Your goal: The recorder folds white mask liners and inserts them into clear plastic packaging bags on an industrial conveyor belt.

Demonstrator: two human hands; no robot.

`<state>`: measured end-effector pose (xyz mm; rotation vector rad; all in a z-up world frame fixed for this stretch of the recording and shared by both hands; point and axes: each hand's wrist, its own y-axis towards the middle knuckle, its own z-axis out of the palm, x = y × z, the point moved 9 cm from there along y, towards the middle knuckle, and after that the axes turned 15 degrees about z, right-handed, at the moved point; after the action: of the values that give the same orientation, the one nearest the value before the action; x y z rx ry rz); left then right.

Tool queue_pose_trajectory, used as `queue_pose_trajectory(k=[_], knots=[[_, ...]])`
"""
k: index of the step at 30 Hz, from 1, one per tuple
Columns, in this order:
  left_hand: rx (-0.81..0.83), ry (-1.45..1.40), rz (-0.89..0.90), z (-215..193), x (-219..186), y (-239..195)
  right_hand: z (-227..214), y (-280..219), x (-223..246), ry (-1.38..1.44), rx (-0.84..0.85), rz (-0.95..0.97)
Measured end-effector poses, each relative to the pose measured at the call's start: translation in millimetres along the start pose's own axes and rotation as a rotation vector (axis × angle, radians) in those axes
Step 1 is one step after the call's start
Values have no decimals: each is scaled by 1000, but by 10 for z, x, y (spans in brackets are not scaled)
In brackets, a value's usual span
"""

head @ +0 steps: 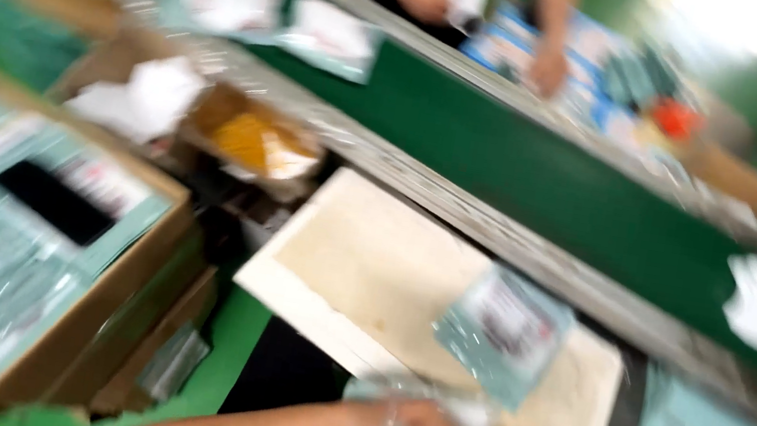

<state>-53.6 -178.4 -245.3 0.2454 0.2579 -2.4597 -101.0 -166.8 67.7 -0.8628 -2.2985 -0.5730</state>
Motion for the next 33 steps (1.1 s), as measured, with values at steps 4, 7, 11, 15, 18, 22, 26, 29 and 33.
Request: queue_pose_trajectory(k=[4, 7, 11, 15, 18, 22, 26, 29, 33], knots=[[484, 1353, 188, 648, -10, -188, -123, -211, -897, 44, -5, 354], [616, 1598, 122, 1238, -198, -539, 159, -558, -1823, 386, 124, 788], [432, 2004, 188, 2419, -785, -1101, 100, -839, -2107, 445, -136, 989], [181, 1898, 720, 3332, -1404, -1316, -348, -590, -1265, 343, -365, 966], [186, 2011, 1177, 3535, -1520, -1421, -595, -380, -756, 360, -421, 761], [228, 2008, 802, 3186, -1409, -1147, -685, -384, -590, 278, -435, 677], [314, 1943, 927, 3515, -1505, -1220, -756, -570, -700, 361, -462, 765], [340, 1930, 905, 3614, -1585, -1206, -868, -498, -536, 351, -482, 697], [370, 2037, 715, 3423, -1421, -1069, -825, -563, -595, 309, -483, 674]])
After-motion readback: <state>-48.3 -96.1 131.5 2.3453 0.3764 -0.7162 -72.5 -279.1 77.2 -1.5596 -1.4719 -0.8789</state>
